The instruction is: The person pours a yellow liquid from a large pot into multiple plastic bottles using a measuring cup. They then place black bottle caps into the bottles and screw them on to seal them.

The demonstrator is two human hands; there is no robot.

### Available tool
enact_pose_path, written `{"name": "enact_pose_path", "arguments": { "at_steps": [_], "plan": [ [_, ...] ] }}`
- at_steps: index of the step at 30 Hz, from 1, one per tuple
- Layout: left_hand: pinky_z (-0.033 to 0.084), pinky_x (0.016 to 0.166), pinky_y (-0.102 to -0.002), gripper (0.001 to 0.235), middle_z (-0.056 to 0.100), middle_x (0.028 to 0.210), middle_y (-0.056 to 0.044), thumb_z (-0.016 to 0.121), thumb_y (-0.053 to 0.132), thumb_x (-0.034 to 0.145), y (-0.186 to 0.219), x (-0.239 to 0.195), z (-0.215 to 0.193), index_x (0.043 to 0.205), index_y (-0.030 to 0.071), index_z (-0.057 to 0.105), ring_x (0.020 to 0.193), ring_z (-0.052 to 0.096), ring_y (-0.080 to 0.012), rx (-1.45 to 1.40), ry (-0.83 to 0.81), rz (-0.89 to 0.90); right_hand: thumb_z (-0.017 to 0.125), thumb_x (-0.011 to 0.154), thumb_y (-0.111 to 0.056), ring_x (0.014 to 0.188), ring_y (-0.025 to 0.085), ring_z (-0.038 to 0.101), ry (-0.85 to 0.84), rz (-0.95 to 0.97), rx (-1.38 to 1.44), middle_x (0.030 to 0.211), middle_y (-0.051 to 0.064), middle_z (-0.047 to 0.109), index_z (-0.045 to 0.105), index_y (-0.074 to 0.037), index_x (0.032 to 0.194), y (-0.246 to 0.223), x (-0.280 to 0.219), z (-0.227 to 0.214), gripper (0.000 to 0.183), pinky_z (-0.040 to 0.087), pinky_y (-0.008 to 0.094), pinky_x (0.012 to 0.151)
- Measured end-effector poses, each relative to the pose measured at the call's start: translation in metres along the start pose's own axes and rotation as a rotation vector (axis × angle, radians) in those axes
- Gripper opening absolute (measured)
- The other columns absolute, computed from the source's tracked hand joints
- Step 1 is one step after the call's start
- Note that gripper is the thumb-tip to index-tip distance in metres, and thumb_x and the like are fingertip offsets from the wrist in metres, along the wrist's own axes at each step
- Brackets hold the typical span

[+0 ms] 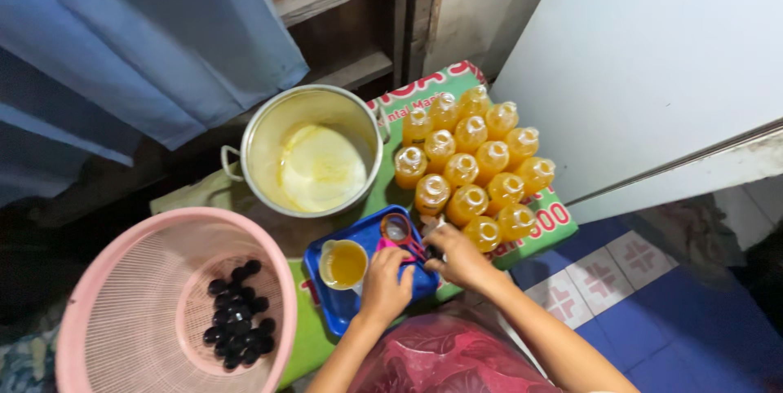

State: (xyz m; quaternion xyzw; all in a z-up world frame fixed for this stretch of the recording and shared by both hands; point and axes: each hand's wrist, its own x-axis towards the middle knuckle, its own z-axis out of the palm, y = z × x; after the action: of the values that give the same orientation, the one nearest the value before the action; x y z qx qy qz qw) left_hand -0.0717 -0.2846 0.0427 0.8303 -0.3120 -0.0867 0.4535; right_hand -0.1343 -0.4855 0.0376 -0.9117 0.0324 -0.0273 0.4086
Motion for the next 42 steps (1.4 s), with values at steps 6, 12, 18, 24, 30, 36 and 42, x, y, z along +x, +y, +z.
{"name": "enact_pose_path", "arguments": {
  "at_steps": [6, 12, 18, 24, 30, 36, 42],
  "plan": [
    [0.047, 0.099, -0.047, 0.044, 0.066, 0.116, -0.019, 0.082, 0.013, 0.076, 0.033, 0.035, 0.074, 0.115, -0.001, 0.066, 0.113, 0.059, -0.0406, -0.084, -0.156, 0.083, 0.082, 0.067, -0.004, 0.105, 0.037, 0.063, 0.219, 0.142, -0.146, 0.108, 0.015, 0.067, 0.068, -0.005, 0.115, 0.003, -0.023, -0.094, 0.050, 0.052, 0.044, 0.090],
    [0.042, 0.107, -0.046, 0.080, 0.057, 0.134, -0.021, 0.091, 0.017, 0.065, 0.054, 0.053, 0.124, 0.134, -0.004, 0.055, 0.126, 0.051, -0.0419, -0.094, -0.106, 0.004, 0.080, 0.066, 0.001, 0.107, 0.037, 0.064, 0.179, 0.043, -0.175, 0.108, 0.014, 0.069, 0.070, -0.004, 0.114, 0.027, -0.032, -0.117, 0.050, 0.052, 0.043, 0.091],
    [0.043, 0.108, -0.045, 0.073, 0.056, 0.136, -0.021, 0.083, 0.004, 0.065, 0.043, 0.048, 0.159, 0.132, -0.002, 0.058, 0.126, 0.051, -0.0420, -0.053, -0.019, -0.032, 0.080, 0.059, 0.001, 0.106, 0.038, 0.063, 0.050, -0.095, -0.200, 0.113, 0.015, 0.070, 0.070, -0.002, 0.114, 0.042, -0.024, -0.117, 0.056, 0.052, 0.044, 0.092],
    [0.045, 0.108, -0.043, 0.064, 0.060, 0.136, -0.018, 0.074, -0.005, 0.065, 0.022, 0.045, 0.175, 0.128, -0.003, 0.063, 0.126, 0.055, -0.0393, -0.019, 0.041, -0.056, 0.082, 0.064, -0.006, 0.105, 0.036, 0.064, -0.037, -0.140, -0.216, 0.117, 0.014, 0.070, 0.070, -0.004, 0.114, 0.043, -0.022, -0.110, 0.052, 0.053, 0.043, 0.090],
    [0.047, 0.105, -0.042, 0.058, 0.062, 0.133, -0.018, 0.072, -0.006, 0.064, 0.018, 0.046, 0.176, 0.121, -0.004, 0.065, 0.123, 0.057, -0.0391, -0.056, 0.066, -0.054, 0.077, 0.065, -0.004, 0.107, 0.035, 0.063, -0.031, -0.189, -0.237, 0.118, 0.013, 0.069, 0.069, -0.004, 0.117, 0.047, -0.019, -0.103, 0.052, 0.054, 0.042, 0.089],
    [0.052, 0.097, -0.040, 0.058, 0.064, 0.127, -0.016, 0.068, -0.010, 0.063, 0.014, 0.047, 0.176, 0.120, 0.001, 0.069, 0.117, 0.060, -0.0370, -0.164, 0.082, -0.100, 0.076, 0.068, -0.002, 0.104, 0.033, 0.064, -0.015, -0.132, -0.264, 0.115, 0.010, 0.071, 0.071, -0.006, 0.115, 0.049, -0.022, -0.097, 0.047, 0.055, 0.041, 0.086],
    [0.053, 0.092, -0.039, 0.060, 0.065, 0.118, -0.016, 0.069, -0.010, 0.062, 0.011, 0.046, 0.175, 0.120, 0.004, 0.071, 0.109, 0.063, -0.0357, -0.186, 0.081, -0.140, 0.078, 0.064, -0.002, 0.102, 0.033, 0.065, 0.009, -0.122, -0.232, 0.110, 0.010, 0.071, 0.071, -0.005, 0.111, 0.047, -0.023, -0.096, 0.047, 0.055, 0.041, 0.085]
  ]
}}
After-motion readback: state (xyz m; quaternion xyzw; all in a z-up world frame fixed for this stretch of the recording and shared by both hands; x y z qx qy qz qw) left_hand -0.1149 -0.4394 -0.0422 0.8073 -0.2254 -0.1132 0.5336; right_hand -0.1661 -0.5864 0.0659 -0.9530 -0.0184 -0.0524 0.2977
